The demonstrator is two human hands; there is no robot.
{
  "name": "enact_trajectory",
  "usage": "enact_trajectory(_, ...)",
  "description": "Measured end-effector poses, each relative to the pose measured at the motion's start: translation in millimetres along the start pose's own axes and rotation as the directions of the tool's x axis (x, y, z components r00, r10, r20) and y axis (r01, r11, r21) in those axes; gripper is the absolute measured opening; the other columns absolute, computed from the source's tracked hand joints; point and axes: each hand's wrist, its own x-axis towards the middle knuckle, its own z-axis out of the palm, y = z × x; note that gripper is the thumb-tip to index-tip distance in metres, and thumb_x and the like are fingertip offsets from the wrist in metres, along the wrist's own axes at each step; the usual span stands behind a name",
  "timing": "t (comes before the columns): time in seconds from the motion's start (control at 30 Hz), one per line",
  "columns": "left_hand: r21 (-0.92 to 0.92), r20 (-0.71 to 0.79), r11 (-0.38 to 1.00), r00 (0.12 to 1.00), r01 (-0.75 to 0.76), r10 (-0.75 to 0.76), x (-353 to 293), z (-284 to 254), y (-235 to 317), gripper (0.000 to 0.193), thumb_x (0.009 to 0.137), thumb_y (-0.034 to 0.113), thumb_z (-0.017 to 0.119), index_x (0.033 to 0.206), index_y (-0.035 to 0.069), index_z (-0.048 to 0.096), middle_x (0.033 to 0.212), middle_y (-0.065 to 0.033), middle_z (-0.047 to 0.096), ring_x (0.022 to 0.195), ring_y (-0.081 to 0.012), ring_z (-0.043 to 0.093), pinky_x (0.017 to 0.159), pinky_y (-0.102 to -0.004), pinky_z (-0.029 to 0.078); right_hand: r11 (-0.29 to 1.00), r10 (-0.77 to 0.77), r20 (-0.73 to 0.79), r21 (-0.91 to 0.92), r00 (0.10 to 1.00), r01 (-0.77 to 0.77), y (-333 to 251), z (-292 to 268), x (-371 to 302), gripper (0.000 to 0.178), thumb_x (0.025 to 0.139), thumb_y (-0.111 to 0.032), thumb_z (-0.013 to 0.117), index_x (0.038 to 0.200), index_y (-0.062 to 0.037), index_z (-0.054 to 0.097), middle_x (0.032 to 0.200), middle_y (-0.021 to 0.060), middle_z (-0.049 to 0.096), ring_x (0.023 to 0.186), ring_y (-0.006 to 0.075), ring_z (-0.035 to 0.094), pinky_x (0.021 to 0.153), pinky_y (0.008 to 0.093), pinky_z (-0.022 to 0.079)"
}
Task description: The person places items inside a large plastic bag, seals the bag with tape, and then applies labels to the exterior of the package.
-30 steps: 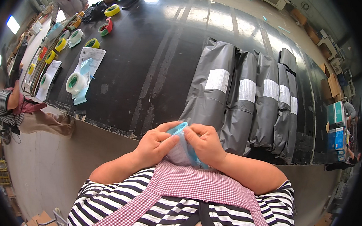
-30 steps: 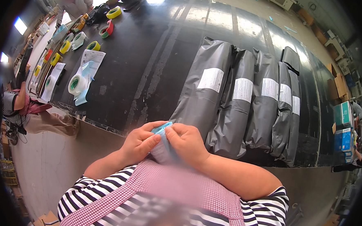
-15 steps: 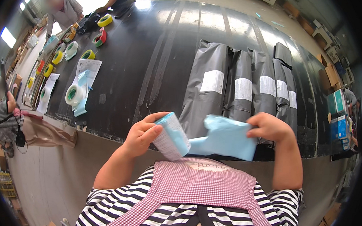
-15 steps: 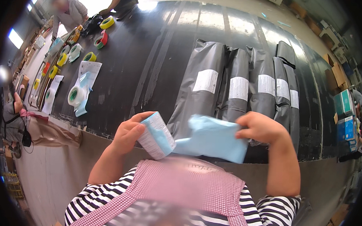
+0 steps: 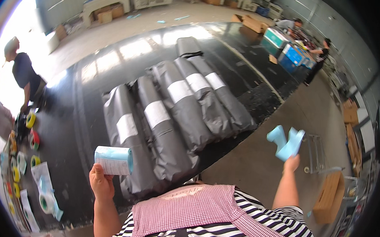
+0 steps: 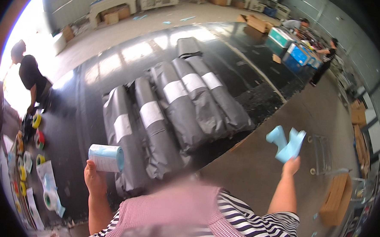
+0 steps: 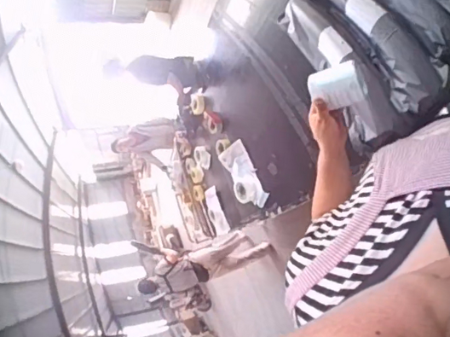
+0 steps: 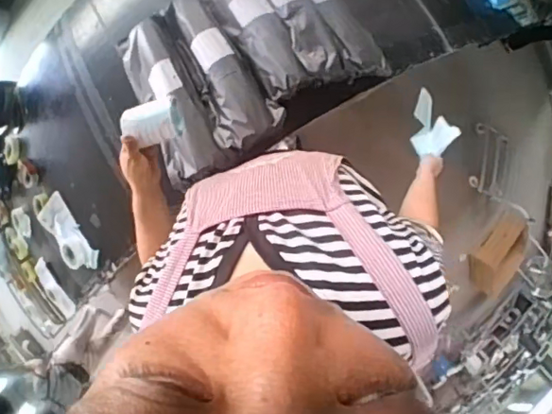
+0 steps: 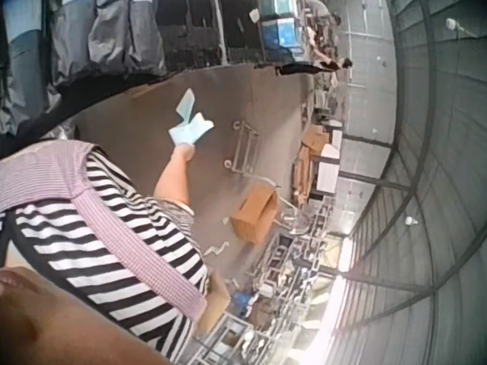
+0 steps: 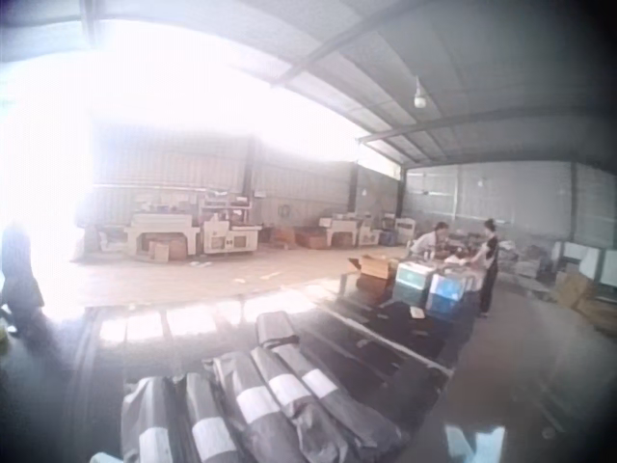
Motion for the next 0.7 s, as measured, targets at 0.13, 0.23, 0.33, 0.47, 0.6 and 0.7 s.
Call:
enact_trajectory(0.13,-0.121,0.05,0.988,0.995,0.097,-0.091,45.6,106.1,-13.6,0.058,0.096,0.04,0.062,0.13,-0.004,0.048,0.118,-0.0115,0.063,0.106,-0.0216,0.065,0.087,-0.0341,0.055,0.769,0.573,0.735,-0.328,0.363,-0.549,136.6,46.5,-114.1,0.038,0.084,-0.014,0.071,0.115,0.0053,0.061,0.115,0.0226,0.063,0.094,0.0414,0.067,0.073,0.0489,0.06)
enact_trajectory(0.23,0.01,0.286,0.981,0.94,0.191,-0.186,82.8,197.6,-29.0,0.043,0.093,0.018,0.062,0.13,-0.003,0.051,0.12,-0.0126,0.063,0.11,-0.025,0.063,0.095,-0.0384,0.05,0.877,0.481,0.817,-0.438,0.318,-0.199,130.8,71.4,-141.3,0.038,0.08,-0.012,0.075,0.11,0.0099,0.063,0.12,0.0252,0.063,0.084,0.0383,0.071,0.062,0.0424,0.063)
enact_trajectory(0.33,0.126,0.409,0.957,0.865,0.263,-0.292,129.7,305.7,-74.7,0.038,0.089,0.011,0.064,0.125,-0.001,0.057,0.115,-0.0109,0.066,0.106,-0.0246,0.064,0.095,-0.0399,0.048,0.896,0.435,0.781,-0.425,0.448,-0.128,147.0,96.5,-106.2,0.031,0.08,-0.013,0.072,0.102,0.0077,0.068,0.102,0.0247,0.068,0.092,0.0373,0.069,0.066,0.0429,0.06)
enact_trajectory(0.47,0.688,0.599,0.583,0.792,-0.433,-0.119,200.4,471.1,-168.2,0.038,0.082,0.009,0.069,0.118,-0.001,0.061,0.141,-0.0219,0.046,0.125,-0.034,0.052,0.099,-0.0408,0.045,0.969,0.168,0.538,-0.244,0.826,-0.038,159.2,137.3,-38.5,0.026,0.078,-0.016,0.066,0.094,0.0042,0.067,0.104,0.0301,0.065,0.1,0.0455,0.063,0.09,0.0488,0.049)
enact_trajectory(0.6,0.609,0.788,0.075,0.613,-0.79,0.053,274.0,546.7,-283.4,0.028,0.078,0.007,0.072,0.102,-0.003,0.06,0.153,-0.0281,0.024,0.131,-0.0483,0.04,0.103,-0.0457,0.043,0.772,0.286,0.3,0.49,0.91,-0.405,87.5,170.4,64.8,0.02,0.092,-0.007,0.059,0.11,0.0018,0.06,0.104,0.0132,0.066,0.095,0.0246,0.063,0.083,0.041,0.049)
enact_trajectory(0.7,0.726,0.687,0.025,0.722,-0.687,-0.082,300.5,580.9,-336.1,0.024,0.081,0.006,0.07,0.101,-0.001,0.059,0.156,-0.0247,0.02,0.129,-0.0479,0.043,0.103,-0.0464,0.043,-0.072,0.432,0.447,0.883,0.783,-0.464,65.5,218.2,134.4,0.032,0.098,-0.005,0.054,0.13,-0.0051,0.051,0.127,0.0091,0.055,0.115,0.023,0.055,0.091,0.04,0.049)
